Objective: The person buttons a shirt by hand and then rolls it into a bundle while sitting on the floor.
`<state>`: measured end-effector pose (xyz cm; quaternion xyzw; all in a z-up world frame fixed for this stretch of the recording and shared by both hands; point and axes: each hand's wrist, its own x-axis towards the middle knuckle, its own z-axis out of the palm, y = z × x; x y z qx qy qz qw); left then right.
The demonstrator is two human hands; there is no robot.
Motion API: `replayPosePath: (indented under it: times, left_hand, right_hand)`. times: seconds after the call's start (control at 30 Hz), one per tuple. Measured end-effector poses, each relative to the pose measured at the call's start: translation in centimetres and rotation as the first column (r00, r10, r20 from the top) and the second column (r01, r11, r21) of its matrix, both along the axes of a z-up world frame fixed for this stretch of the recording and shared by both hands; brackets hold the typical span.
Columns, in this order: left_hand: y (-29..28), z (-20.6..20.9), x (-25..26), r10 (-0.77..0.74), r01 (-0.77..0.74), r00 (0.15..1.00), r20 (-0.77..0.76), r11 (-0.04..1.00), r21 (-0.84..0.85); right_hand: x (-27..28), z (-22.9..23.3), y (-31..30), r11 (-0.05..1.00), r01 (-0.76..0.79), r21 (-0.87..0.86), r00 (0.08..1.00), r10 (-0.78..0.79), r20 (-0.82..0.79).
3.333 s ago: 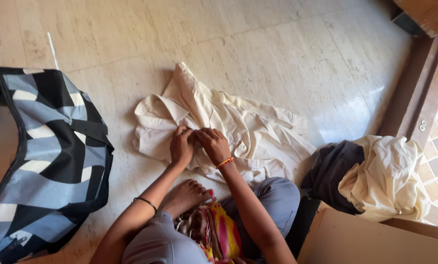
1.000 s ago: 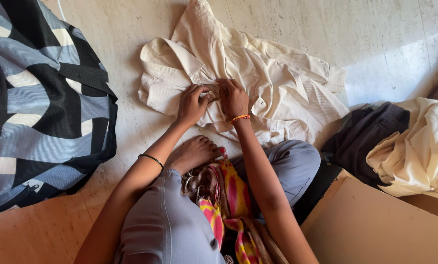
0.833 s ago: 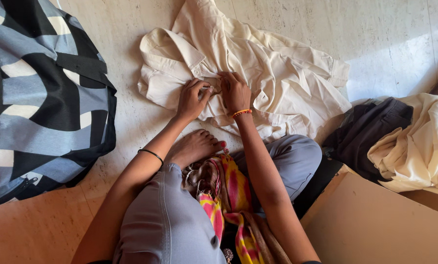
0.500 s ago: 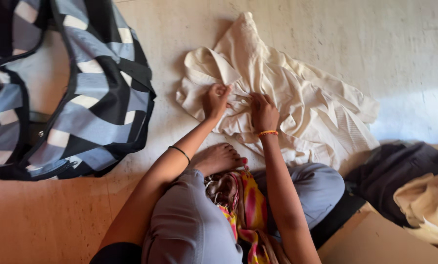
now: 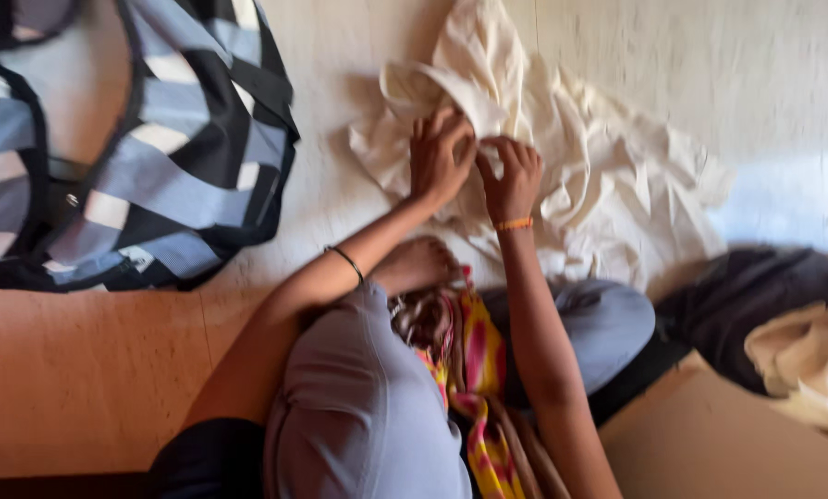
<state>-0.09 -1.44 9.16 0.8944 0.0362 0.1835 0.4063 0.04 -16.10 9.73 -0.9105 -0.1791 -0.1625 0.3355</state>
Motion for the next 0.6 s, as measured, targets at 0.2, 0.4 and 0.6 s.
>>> replayPosePath:
  times: [0.2,0.4,0.6]
  left_hand:
    - [-0.1,-0.2,-0.2,-0.121,0.122,0.992,-0.022,0.992,0.031]
    - [0.0,-1.9,0.1,-0.131,0.135,0.983,-0.131,0.991,0.021]
    - [0.8,-4.1,-0.5,-0.206,0.197,0.956,-0.21,0.978,-0.063]
  right_hand:
    - [0.5,-0.7,-0.5,0.997,-0.021,0.076,0.998,0.026,-0.063]
    - [1.0,-1.0,0.0,0.996,0.015,0.083,0.997,-0.009,-0.071]
    - [0.8,-2.0,-1.5,0.986,0.005,0.168,0.973,0.035,-0.229]
